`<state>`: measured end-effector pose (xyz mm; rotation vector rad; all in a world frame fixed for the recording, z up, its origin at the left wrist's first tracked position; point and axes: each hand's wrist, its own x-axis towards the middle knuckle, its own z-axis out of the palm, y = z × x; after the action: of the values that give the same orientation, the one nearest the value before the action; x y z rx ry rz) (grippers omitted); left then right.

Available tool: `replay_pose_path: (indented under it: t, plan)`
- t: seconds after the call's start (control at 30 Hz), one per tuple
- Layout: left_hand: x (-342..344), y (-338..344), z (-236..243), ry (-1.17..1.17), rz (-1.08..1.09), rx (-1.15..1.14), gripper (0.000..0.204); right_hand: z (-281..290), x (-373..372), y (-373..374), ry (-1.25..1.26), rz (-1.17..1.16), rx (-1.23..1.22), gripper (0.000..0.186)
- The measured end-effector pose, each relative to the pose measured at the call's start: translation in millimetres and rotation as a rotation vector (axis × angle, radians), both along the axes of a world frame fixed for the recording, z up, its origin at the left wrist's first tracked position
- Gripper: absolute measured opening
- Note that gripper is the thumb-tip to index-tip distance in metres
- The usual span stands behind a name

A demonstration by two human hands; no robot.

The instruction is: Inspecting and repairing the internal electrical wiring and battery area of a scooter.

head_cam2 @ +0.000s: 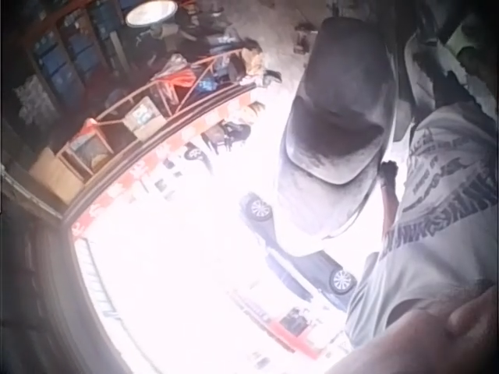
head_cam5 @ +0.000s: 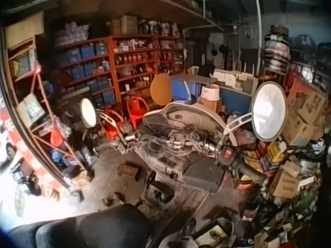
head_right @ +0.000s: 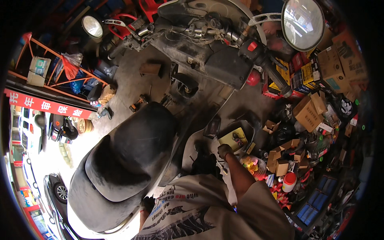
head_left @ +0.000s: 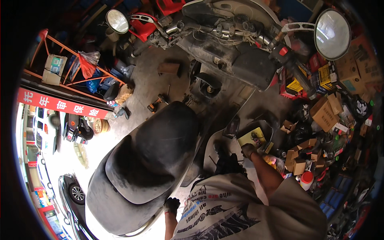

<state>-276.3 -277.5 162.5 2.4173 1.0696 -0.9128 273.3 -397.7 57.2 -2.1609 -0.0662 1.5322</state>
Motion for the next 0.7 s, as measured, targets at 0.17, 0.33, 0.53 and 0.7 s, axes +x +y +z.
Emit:
replay_pose_path:
  t: [0.17, 0.33, 0.53, 0.7]
  plan:
    - [-53.9, -30.5, -80.0, -1.172, 1.601, -0.62, 0.018, 35.7, 8.4, 29.8, 0.037, -0.175, 0.15, 0.016]
    - [-71.5, -23.3, -112.9, -1.224, 1.308, -0.77, 0.022, 69.9, 43.9, 70.8, -0.156, -0.229, 0.317, 0.019]
    - [-45.5, -19.2, -74.5, -1.02, 1.601, -0.779, 0.029, 158.6, 82.5, 172.0, -0.466, -0.11, 0.448, 0.035]
    - [-1.8, -15.6, -12.8, -0.892, 1.97, -0.655, 0.029, 203.5, 105.3, 270.7, -1.006, 0.23, 0.232, 0.055]
